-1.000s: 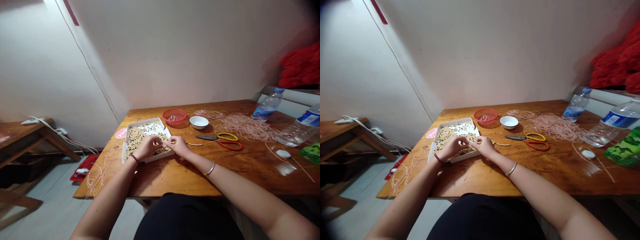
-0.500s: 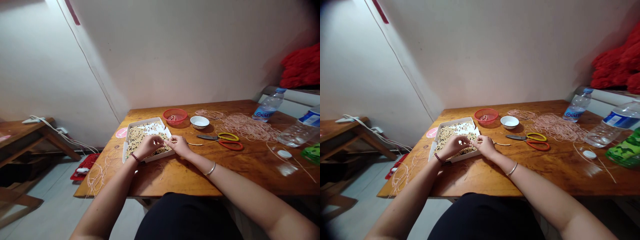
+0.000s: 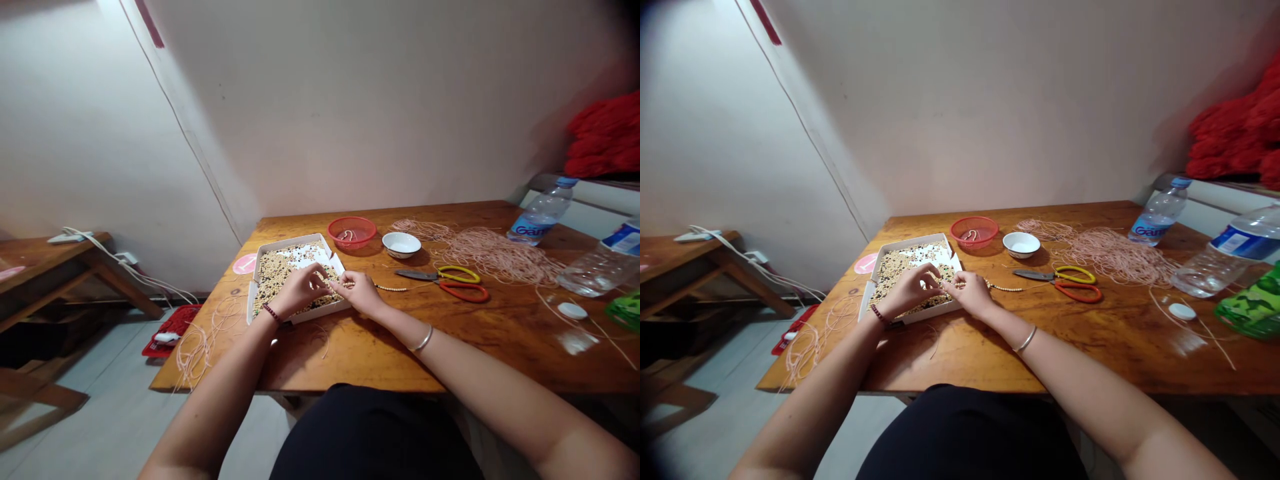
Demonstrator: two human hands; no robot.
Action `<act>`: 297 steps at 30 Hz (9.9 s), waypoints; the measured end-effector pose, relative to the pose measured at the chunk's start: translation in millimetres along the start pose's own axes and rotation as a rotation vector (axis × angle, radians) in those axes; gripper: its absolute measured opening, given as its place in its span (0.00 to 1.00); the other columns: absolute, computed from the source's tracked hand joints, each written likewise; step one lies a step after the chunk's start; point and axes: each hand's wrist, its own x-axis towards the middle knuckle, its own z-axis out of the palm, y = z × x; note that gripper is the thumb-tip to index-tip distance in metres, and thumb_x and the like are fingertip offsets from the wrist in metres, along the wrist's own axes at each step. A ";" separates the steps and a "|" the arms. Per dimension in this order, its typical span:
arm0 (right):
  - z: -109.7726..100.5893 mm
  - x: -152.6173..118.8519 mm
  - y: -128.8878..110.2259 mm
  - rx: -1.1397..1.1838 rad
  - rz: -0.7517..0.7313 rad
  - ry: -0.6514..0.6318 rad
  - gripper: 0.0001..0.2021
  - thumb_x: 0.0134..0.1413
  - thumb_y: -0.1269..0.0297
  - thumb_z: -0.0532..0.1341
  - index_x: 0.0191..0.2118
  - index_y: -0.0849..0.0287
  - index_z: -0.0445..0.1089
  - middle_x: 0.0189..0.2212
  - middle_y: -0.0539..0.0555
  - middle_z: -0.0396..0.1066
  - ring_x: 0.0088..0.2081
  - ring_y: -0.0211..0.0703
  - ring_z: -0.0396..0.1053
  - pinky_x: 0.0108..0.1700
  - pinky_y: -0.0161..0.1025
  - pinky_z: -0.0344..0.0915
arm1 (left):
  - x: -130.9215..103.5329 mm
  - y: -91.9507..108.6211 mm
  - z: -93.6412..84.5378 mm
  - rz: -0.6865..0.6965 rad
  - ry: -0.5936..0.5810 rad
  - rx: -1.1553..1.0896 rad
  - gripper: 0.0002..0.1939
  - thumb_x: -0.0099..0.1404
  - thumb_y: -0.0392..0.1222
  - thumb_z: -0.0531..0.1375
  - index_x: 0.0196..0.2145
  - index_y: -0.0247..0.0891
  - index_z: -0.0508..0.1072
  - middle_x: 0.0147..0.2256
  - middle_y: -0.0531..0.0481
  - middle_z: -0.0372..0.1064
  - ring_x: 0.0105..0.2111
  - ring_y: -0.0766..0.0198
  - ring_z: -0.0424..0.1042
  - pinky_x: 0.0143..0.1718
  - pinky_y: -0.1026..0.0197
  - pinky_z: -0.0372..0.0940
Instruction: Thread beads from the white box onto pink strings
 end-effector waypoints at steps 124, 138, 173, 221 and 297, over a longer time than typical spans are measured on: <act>-9.3 4.4 -7.7 0.261 0.053 0.083 0.13 0.41 0.55 0.63 0.21 0.60 0.65 0.20 0.51 0.66 0.24 0.37 0.62 0.27 0.34 0.58 | 4.7 0.0 7.3 0.073 0.105 -0.258 0.13 0.59 0.46 0.62 0.37 0.36 0.67 0.33 0.47 0.72 0.35 0.63 0.74 0.32 0.64 0.68; -9.6 1.5 -12.9 0.254 0.046 0.071 0.13 0.42 0.55 0.63 0.22 0.60 0.66 0.21 0.51 0.66 0.25 0.38 0.64 0.28 0.34 0.60 | 4.3 1.0 7.4 0.089 0.109 -0.262 0.11 0.59 0.44 0.62 0.37 0.36 0.67 0.32 0.47 0.72 0.34 0.64 0.74 0.31 0.66 0.69; -4.1 0.7 -2.9 0.162 -0.011 -0.058 0.19 0.58 0.50 0.49 0.34 0.58 0.69 0.23 0.49 0.66 0.28 0.39 0.64 0.31 0.33 0.59 | 4.7 -3.8 8.4 0.136 0.075 0.007 0.12 0.59 0.49 0.61 0.31 0.37 0.75 0.31 0.49 0.75 0.31 0.66 0.71 0.35 0.63 0.65; -8.0 1.2 -8.4 0.013 0.045 -0.039 0.09 0.46 0.59 0.59 0.26 0.59 0.71 0.25 0.52 0.73 0.29 0.42 0.69 0.34 0.36 0.63 | 8.3 -11.5 5.9 -0.014 -0.062 -0.026 0.08 0.58 0.41 0.61 0.33 0.36 0.77 0.30 0.49 0.74 0.28 0.67 0.68 0.31 0.65 0.63; -5.2 8.8 4.3 0.041 0.171 0.038 0.12 0.43 0.57 0.59 0.26 0.61 0.74 0.25 0.53 0.73 0.30 0.43 0.69 0.33 0.34 0.61 | -0.6 -13.1 3.4 -0.078 -0.069 0.443 0.10 0.62 0.41 0.55 0.34 0.41 0.76 0.35 0.47 0.75 0.33 0.59 0.71 0.32 0.62 0.59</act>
